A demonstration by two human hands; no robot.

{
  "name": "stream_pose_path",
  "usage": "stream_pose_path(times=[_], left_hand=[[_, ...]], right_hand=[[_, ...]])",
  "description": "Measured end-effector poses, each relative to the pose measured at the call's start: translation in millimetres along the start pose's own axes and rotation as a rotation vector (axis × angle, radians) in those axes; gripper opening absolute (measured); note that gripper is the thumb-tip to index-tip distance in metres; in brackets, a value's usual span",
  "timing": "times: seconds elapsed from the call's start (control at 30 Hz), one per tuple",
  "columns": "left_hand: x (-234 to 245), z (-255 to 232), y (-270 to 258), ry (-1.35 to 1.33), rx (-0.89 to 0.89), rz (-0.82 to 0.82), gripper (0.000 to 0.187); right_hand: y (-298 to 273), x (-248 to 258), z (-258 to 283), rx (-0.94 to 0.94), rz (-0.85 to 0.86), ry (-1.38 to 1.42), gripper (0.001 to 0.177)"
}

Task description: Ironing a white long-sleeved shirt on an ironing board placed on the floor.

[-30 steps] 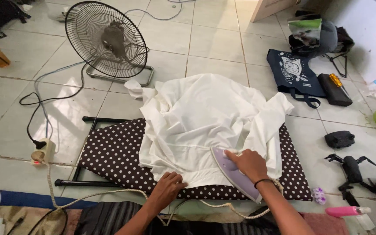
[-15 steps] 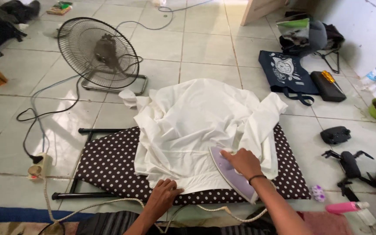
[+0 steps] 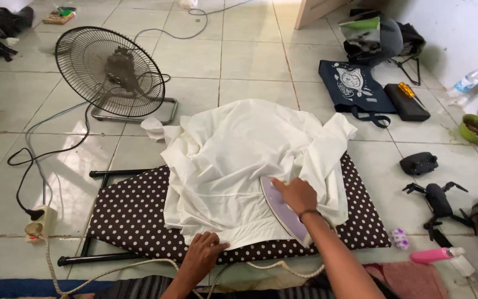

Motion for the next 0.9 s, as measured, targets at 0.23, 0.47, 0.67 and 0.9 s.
stream_pose_path(times=[0.23, 0.47, 0.67, 0.9], left_hand=[[-2, 5, 1, -0.044, 0.05, -0.004, 0.032], [0, 2, 0, -0.071, 0.059, -0.047, 0.027], [-6, 7, 1, -0.09, 0.091, -0.002, 0.03], [5, -3, 10, -0.147, 0.188, -0.012, 0.023]], right_hand=[[-3, -6, -14, -0.036, 0.052, 0.043, 0.084], [-47, 12, -28, 0.002, 0.151, 0.023, 0.082], [-25, 5, -20, 0.001, 0.067, 0.024, 0.081], [3, -10, 9, -0.036, 0.079, 0.116, 0.075]])
Point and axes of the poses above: each hand's wrist, its own y-axis towards the middle knuckle, its own x-axis out of the back of the hand, z = x × y, the point moved 6 cm from there along y, towards the middle knuckle, and after that the axes turned 1 degree about -y, right-handed, at the moved point
